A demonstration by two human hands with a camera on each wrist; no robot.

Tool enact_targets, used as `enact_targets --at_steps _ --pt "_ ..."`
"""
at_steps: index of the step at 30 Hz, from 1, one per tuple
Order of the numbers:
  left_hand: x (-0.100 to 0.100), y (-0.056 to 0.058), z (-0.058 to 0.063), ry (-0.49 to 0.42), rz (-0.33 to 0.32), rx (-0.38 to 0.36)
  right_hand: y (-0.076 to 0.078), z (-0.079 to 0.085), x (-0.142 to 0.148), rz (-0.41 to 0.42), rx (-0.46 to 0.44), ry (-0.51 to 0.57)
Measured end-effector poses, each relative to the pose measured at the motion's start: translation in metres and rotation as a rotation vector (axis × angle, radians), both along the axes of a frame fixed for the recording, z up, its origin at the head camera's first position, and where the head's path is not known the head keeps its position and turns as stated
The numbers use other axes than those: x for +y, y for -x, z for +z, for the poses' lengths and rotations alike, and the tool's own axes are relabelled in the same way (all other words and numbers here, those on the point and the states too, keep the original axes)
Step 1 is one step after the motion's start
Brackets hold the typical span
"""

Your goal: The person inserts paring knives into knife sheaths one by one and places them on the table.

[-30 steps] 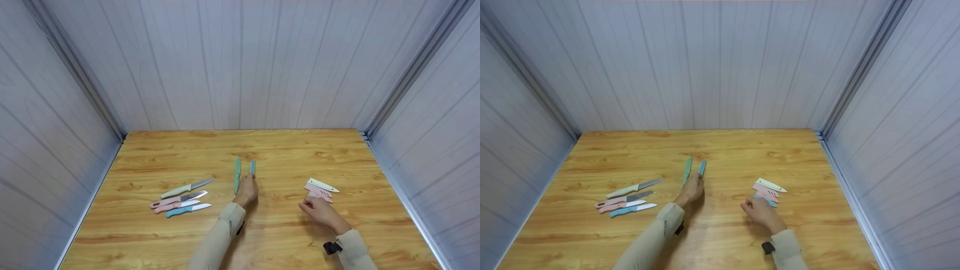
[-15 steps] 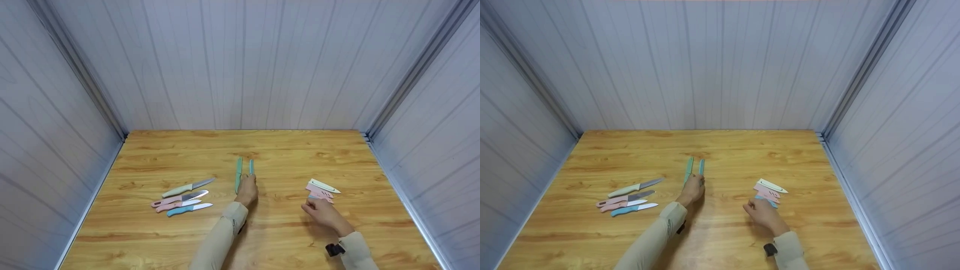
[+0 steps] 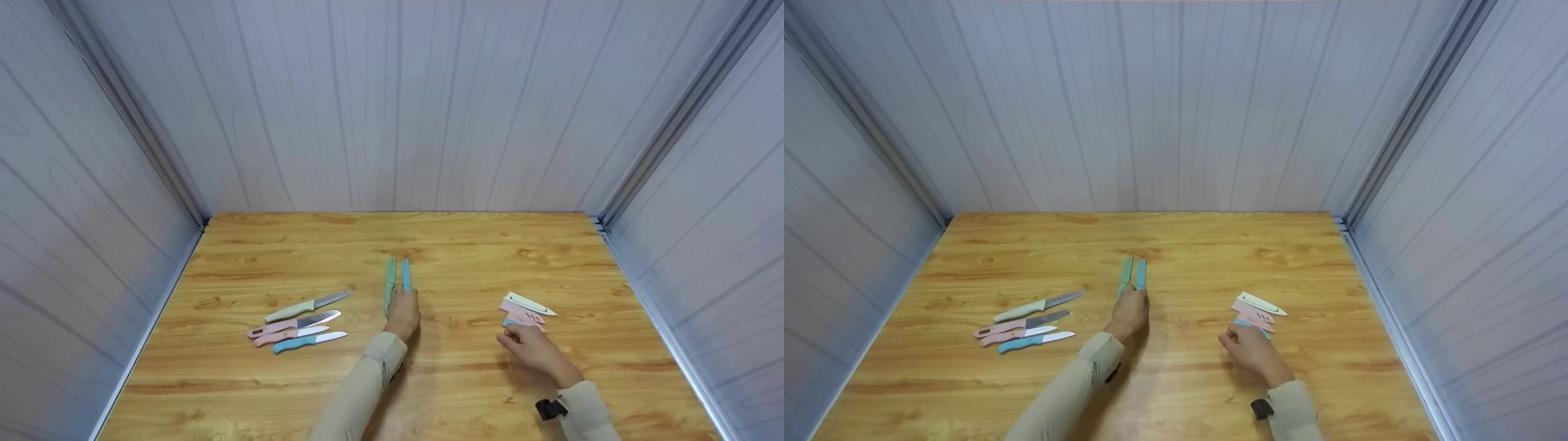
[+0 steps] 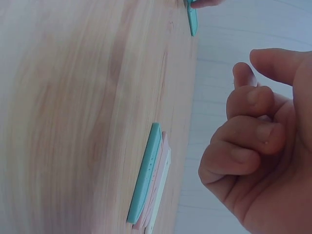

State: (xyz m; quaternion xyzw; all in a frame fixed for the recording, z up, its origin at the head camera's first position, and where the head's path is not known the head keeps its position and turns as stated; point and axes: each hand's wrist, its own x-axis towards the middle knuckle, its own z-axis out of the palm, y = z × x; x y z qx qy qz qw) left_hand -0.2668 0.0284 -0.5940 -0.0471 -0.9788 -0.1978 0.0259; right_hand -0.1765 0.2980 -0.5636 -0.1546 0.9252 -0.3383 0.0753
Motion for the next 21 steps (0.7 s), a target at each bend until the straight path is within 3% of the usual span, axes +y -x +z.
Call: enact_targets --at_steps 8,14,18,21 --pt "0.004 0.0 -0.001 0.074 -0.009 -0.057 -0.001 -0.001 0.005 -0.017 -0.003 0.014" --pt "0.004 -0.001 0.002 0.072 -0.012 -0.075 -0.004 0.001 0.006 -0.009 0.01 0.027" --pt "0.002 -0.004 0.005 0.051 -0.028 -0.059 -0.004 0.003 0.009 -0.044 -0.002 0.004" --pt "-0.002 -0.007 0.011 -0.014 -0.053 -0.02 -0.005 0.006 0.012 -0.1 -0.011 -0.002"
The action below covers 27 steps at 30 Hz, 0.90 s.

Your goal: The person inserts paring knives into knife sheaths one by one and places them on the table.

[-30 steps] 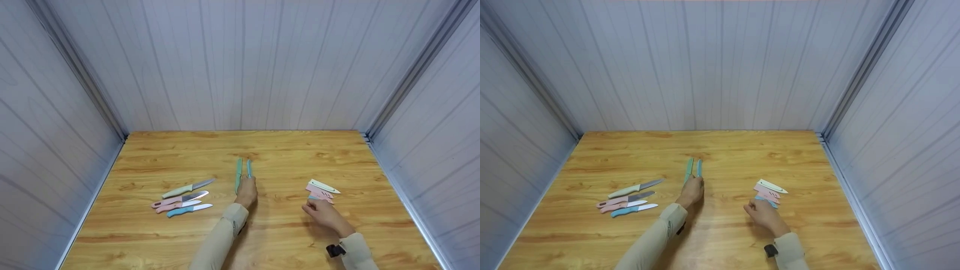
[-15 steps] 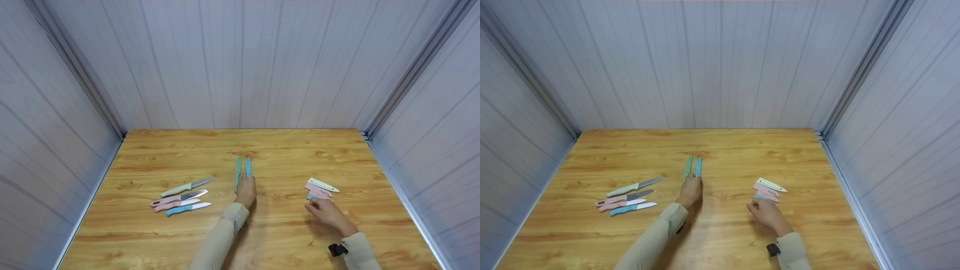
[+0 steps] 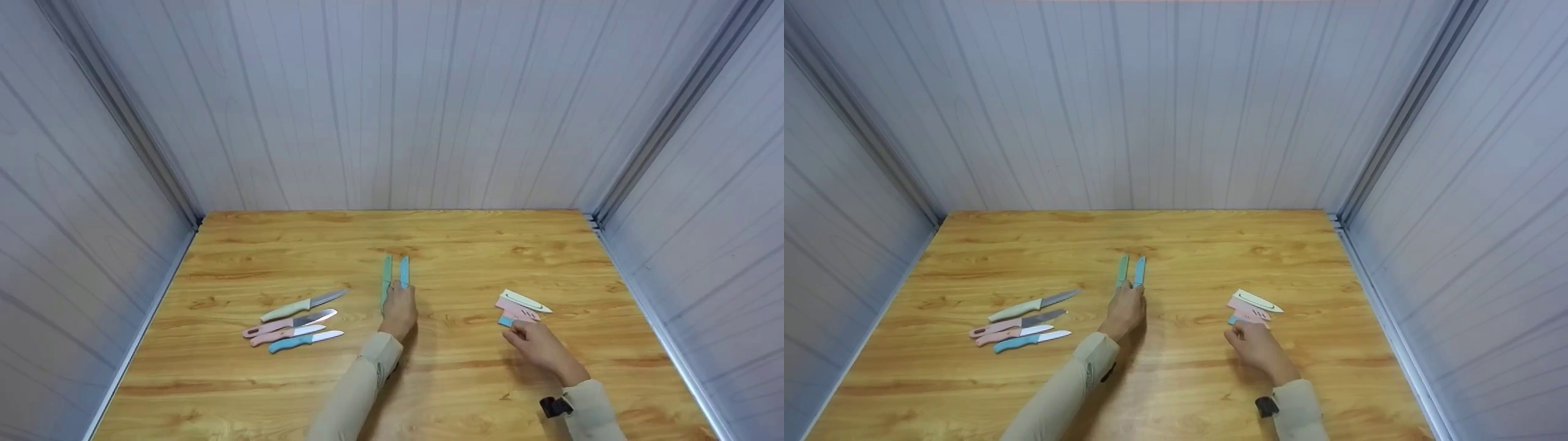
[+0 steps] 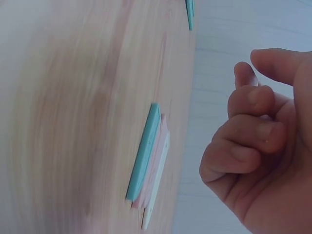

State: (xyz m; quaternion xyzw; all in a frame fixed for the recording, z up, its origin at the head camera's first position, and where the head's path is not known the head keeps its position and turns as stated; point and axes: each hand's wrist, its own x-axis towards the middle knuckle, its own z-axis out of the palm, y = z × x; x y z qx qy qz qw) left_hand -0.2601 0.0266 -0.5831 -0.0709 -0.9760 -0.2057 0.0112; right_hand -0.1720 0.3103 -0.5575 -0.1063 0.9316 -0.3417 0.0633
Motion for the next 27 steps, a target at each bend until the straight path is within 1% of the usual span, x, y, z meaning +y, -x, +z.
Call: enact_targets --at_steps 4,8,10,12,13,16,19,21,23,27 --pt "-0.018 -0.006 0.013 -0.103 -0.045 0.021 0.001 0.002 0.007 -0.083 0.023 0.005" --pt "-0.052 -0.011 0.024 -0.18 -0.055 0.045 0.002 0.001 0.016 -0.128 0.053 -0.02" --pt "-0.073 -0.014 0.028 -0.178 -0.056 0.069 0.003 0.0 0.022 -0.135 0.042 -0.043" --pt "-0.094 -0.018 0.03 -0.155 -0.074 0.074 0.005 -0.001 0.027 -0.143 0.03 -0.068" --pt "-0.105 -0.021 0.031 -0.14 -0.08 0.061 0.006 -0.002 0.029 -0.143 0.021 -0.079" --pt "-0.136 -0.031 0.029 -0.074 -0.1 0.02 0.011 -0.005 0.033 -0.116 0.019 -0.126" --pt "-0.165 -0.042 0.024 -0.045 -0.101 -0.021 0.015 -0.009 0.036 -0.085 0.023 -0.177" --pt "-0.183 -0.049 0.02 -0.044 -0.105 -0.023 0.018 -0.012 0.037 -0.065 0.023 -0.21" --pt "-0.198 -0.054 0.015 -0.059 -0.105 -0.01 0.021 -0.015 0.038 -0.068 0.013 -0.235" --pt "-0.22 -0.061 0.007 -0.062 -0.082 -0.009 0.027 -0.02 0.038 -0.071 -0.014 -0.264"
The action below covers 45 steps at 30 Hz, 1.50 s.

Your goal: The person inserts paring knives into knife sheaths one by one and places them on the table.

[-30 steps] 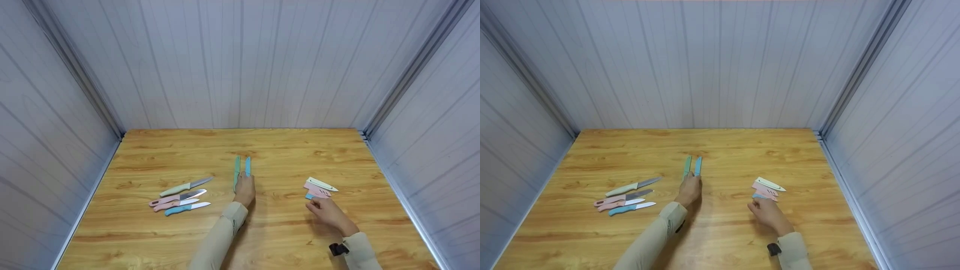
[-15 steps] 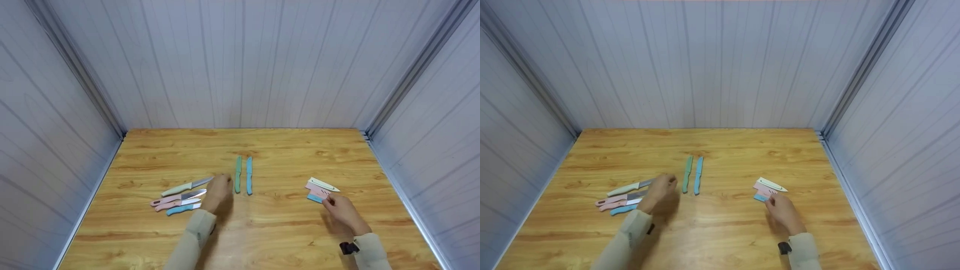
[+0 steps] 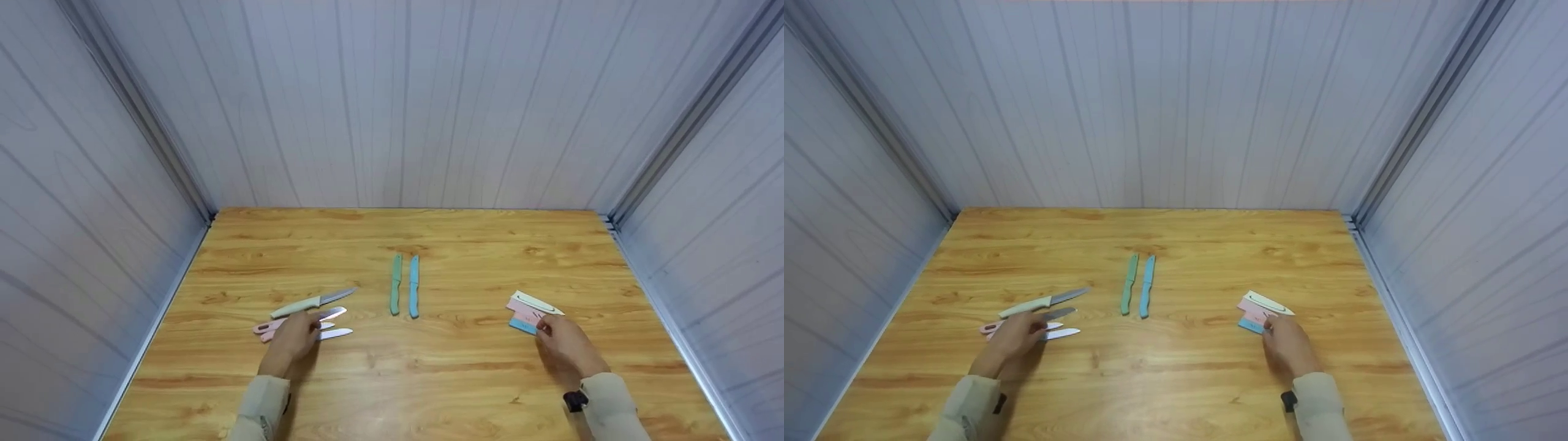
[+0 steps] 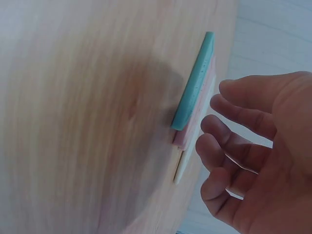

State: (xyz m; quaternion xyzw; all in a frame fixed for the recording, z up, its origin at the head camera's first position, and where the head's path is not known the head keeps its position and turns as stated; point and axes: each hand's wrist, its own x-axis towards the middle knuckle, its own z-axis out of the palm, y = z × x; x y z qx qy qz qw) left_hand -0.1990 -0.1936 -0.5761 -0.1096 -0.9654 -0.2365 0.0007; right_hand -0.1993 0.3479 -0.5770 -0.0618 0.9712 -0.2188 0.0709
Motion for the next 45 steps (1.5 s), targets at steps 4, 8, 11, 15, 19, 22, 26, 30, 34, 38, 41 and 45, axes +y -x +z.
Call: enact_targets --at_steps 4,8,11,15,19,22,26,30,34,38,41,45 --pt "-0.009 -0.003 -0.005 0.023 0.033 -0.026 0.003 -0.002 0.0 -0.042 -0.041 0.004" --pt "-0.012 -0.006 -0.009 0.028 0.046 -0.046 0.004 -0.003 -0.001 -0.081 -0.074 0.018" --pt "-0.013 -0.008 -0.012 0.028 0.038 -0.035 0.004 -0.004 -0.001 -0.078 -0.071 0.022" --pt "-0.014 -0.011 -0.014 0.021 0.02 -0.022 0.005 -0.006 -0.002 -0.061 -0.053 0.02" --pt "-0.014 -0.014 -0.014 -0.007 0.008 -0.016 0.006 -0.007 -0.002 -0.047 -0.035 0.003" --pt "-0.011 -0.017 -0.013 -0.033 0.002 -0.045 0.006 -0.009 -0.002 -0.022 0.014 -0.018" --pt "-0.009 -0.022 -0.01 -0.06 -0.006 -0.106 0.004 -0.009 -0.003 -0.008 0.052 -0.034" --pt "-0.008 -0.025 -0.011 -0.104 -0.03 -0.128 0.003 -0.01 -0.005 -0.007 0.043 -0.036" --pt "-0.007 -0.025 -0.01 -0.15 -0.054 -0.137 0.003 -0.009 -0.006 -0.006 0.047 -0.029" --pt "-0.005 -0.024 -0.008 -0.213 -0.075 -0.155 0.005 -0.009 -0.007 -0.018 0.044 -0.022" --pt "-0.003 -0.024 -0.005 -0.259 -0.089 -0.153 0.006 -0.009 -0.008 -0.043 0.013 -0.006" --pt "0.001 -0.026 -0.002 -0.288 -0.088 -0.137 0.006 -0.01 -0.008 -0.078 -0.056 0.022"
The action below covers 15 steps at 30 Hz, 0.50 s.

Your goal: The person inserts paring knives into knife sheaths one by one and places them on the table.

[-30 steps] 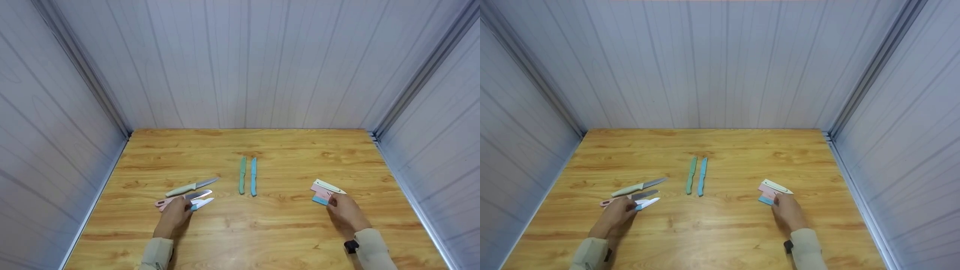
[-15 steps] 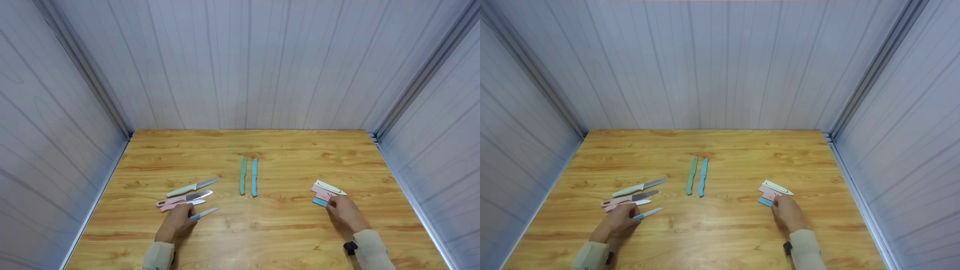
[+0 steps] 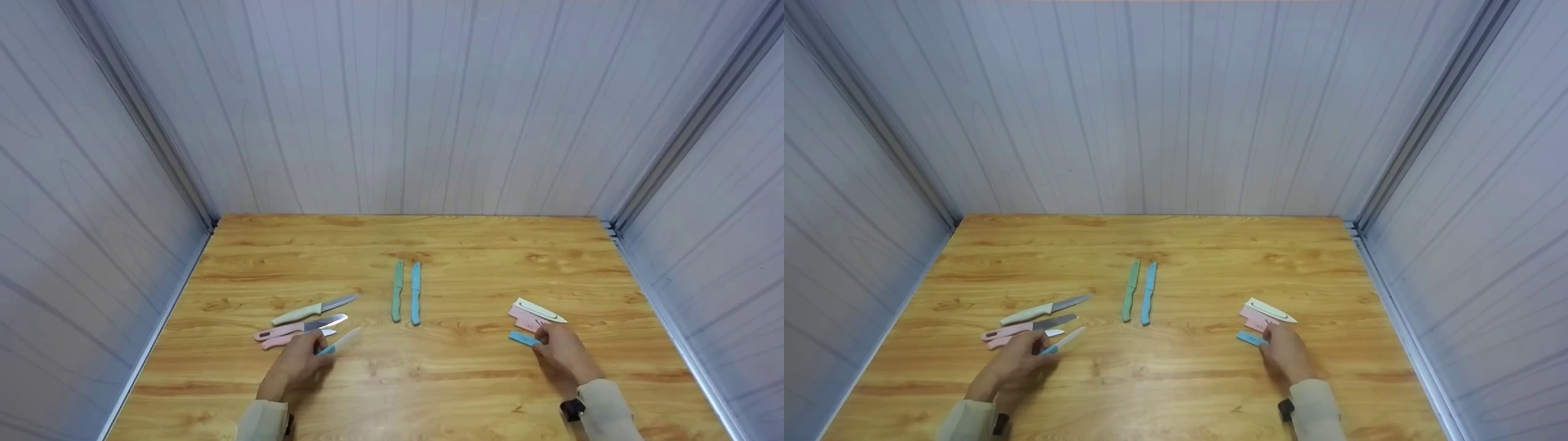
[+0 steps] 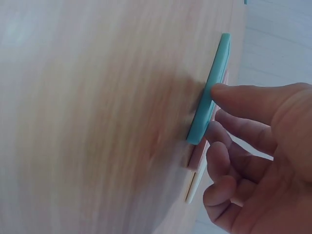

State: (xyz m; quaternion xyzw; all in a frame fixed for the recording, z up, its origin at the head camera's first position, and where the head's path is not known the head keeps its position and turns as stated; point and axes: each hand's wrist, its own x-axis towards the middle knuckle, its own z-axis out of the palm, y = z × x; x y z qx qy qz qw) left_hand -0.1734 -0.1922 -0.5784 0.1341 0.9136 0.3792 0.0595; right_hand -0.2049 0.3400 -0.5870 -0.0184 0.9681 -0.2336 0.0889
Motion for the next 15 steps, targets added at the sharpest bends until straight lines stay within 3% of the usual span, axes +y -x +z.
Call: enact_targets --at_steps 3,8,15 --pt "0.003 -0.001 0.0 -0.02 0.017 -0.005 -0.002 0.0 0.0 -0.005 -0.032 0.006" --pt "0.008 0.0 0.001 -0.066 0.024 -0.023 -0.004 0.0 -0.001 -0.002 0.001 0.019" --pt "0.016 0.002 0.004 -0.072 -0.022 0.001 -0.004 -0.002 -0.001 0.035 0.025 0.037"
